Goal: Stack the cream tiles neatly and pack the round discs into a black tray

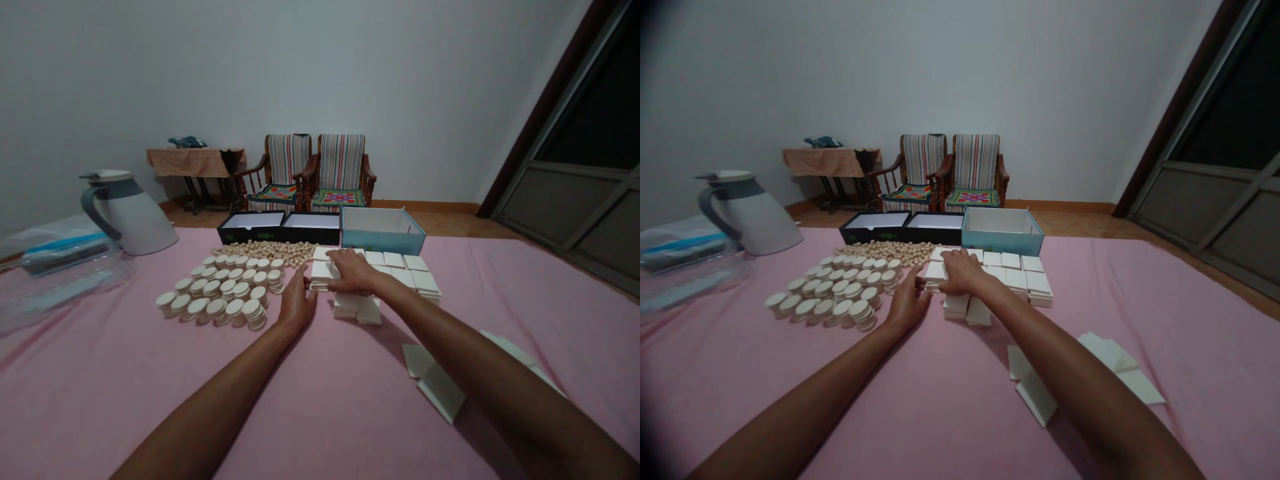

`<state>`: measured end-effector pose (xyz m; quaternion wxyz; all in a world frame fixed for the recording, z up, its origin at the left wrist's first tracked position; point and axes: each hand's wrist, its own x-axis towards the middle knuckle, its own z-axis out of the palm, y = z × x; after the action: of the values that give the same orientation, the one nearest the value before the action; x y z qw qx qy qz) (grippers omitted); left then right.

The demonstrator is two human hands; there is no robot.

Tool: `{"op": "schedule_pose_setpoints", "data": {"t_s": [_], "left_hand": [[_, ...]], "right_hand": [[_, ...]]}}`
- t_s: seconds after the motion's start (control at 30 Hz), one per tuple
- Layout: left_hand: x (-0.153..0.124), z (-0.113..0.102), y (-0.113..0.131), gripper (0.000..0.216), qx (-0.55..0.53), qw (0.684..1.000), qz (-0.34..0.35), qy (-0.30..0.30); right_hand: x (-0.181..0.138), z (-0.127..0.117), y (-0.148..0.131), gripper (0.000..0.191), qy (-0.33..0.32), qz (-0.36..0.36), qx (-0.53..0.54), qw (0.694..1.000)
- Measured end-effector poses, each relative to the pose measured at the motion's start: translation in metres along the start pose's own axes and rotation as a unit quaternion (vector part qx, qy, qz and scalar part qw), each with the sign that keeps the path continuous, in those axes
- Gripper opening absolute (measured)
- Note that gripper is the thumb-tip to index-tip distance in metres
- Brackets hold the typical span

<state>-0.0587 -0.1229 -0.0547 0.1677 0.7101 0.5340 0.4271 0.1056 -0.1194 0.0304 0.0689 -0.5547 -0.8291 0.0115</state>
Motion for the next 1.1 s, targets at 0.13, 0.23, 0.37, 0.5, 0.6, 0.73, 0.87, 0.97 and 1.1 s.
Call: {"op": "schedule_pose_setpoints", "data": {"t_s": [0.13,0.23,0.37,0.5,0.6,0.73,0.87,0.97,1.1], "left_hand": [[-0.001,0.0,-0.001,0.06,-0.005,1.0,0.0,0.001],[-0.001,0.001,-0.001,0.059,-0.009,1.0,0.001,0.003],[-0.001,0.002,-0.002,0.058,-0.015,1.0,0.003,0.005],[-0.001,0.002,-0.002,0.055,-0.017,1.0,0.002,0.007],[-0.001,0.001,-0.001,0.054,-0.016,1.0,0.0,0.009],[-0.001,0.0,0.001,0.054,-0.019,1.0,-0.001,0.008],[-0.001,0.0,0.002,0.051,-0.026,1.0,-0.001,0.005],[-0.001,-0.002,0.003,0.048,-0.033,0.999,-0.003,0.004],[-0.001,-0.003,0.005,0.044,-0.035,0.999,-0.011,0.004]], "right_hand": [[0.016,0.001,-0.005,0.074,-0.015,0.011,-0.02,1.0],[0.021,0.002,-0.008,0.076,-0.015,0.017,-0.031,0.999],[0.021,-0.001,-0.011,0.072,-0.011,0.007,-0.044,0.999],[0.019,-0.003,-0.014,0.068,-0.011,-0.001,-0.055,0.998],[0.019,-0.002,-0.015,0.061,-0.011,-0.007,-0.061,0.998],[0.02,0.0,-0.016,0.057,-0.012,-0.012,-0.068,0.998],[0.019,0.0,-0.018,0.058,-0.013,-0.002,-0.075,0.997],[0.017,0.002,-0.02,0.056,-0.008,0.01,-0.084,0.996],[0.014,0.005,-0.023,0.051,-0.004,0.017,-0.092,0.996]]}}
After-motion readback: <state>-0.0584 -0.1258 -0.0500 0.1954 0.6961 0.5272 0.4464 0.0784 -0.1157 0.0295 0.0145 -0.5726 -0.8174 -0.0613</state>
